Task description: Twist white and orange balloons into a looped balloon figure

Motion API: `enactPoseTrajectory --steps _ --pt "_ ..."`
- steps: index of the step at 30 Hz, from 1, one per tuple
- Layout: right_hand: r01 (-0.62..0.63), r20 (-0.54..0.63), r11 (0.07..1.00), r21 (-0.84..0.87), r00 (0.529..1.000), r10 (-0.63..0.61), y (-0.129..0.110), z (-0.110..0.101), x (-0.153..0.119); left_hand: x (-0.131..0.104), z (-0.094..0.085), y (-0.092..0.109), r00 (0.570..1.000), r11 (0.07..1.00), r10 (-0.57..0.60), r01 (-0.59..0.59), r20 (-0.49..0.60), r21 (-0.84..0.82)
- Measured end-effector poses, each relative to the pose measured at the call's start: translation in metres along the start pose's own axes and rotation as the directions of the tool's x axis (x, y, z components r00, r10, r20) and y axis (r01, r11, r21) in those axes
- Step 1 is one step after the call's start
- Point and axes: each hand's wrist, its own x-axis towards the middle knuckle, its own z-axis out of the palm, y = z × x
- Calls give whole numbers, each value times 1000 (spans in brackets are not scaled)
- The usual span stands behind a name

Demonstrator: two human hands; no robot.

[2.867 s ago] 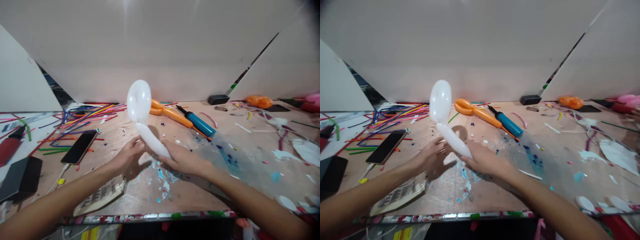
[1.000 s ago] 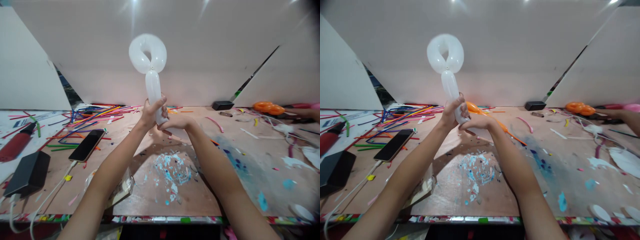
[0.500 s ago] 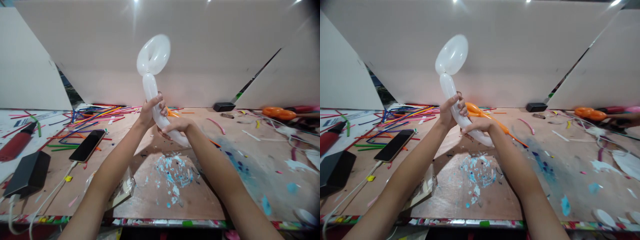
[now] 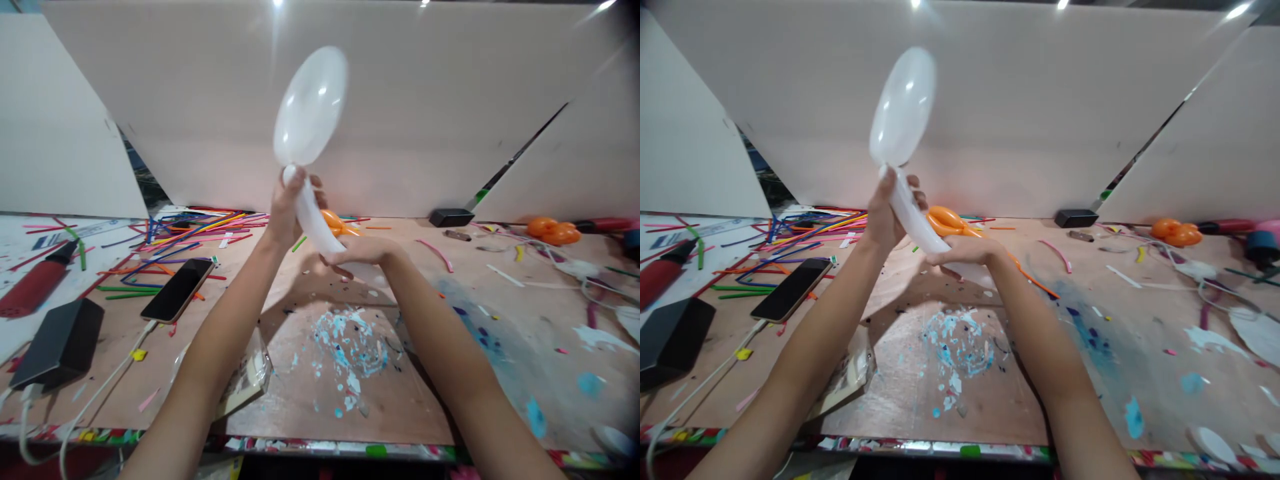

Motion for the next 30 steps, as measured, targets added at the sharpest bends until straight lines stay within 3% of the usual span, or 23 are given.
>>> enactPoseTrajectory --steps 2,4,7,10,13,15,18,20,22,24,28,30 --pt "-92 -64 993 -67 994 88 -2 -4 -6 13 -19 8 982 989 120 -106 -146 102" --pt "-149 -132 979 -141 983 131 -5 -7 -10 26 -41 13 954 961 246 -218 -173 168" --pt "-185 -321 912 -366 945 63 -13 -10 -14 38 -67 10 908 904 377 -318 -181 287" --pt "-239 -491 830 -504 870 -48 -20 -9 -17 40 -71 3 893 857 409 -305 -188 416" --pt "-280 -537 778 -562 839 -85 -24 -3 -17 34 -63 -1 910 809 388 -259 -147 527" --pt "-353 -616 711 -609 775 -143 -25 2 -15 29 -58 -1 946 785 315 -214 -77 582" --pt "-490 -732 574 -656 601 -323 -26 5 -13 20 -59 0 995 788 91 -90 30 609" --pt "-545 -743 505 -669 516 -427 -25 3 -14 16 -62 -1 989 781 -84 -12 124 625" --pt "-572 -736 468 -674 472 -485 -25 0 -17 14 -62 -1 951 744 -214 9 225 668" --pt "-574 -737 468 -672 457 -498 -26 -1 -21 11 -57 -1 914 684 -269 -40 304 728" --pt "-535 -744 520 -666 526 -412 -31 5 -24 4 -38 3 842 462 -357 -218 405 860" --pt "-540 -752 528 -656 530 -392 -35 10 -25 -1 -28 3 795 348 -443 -272 413 897"
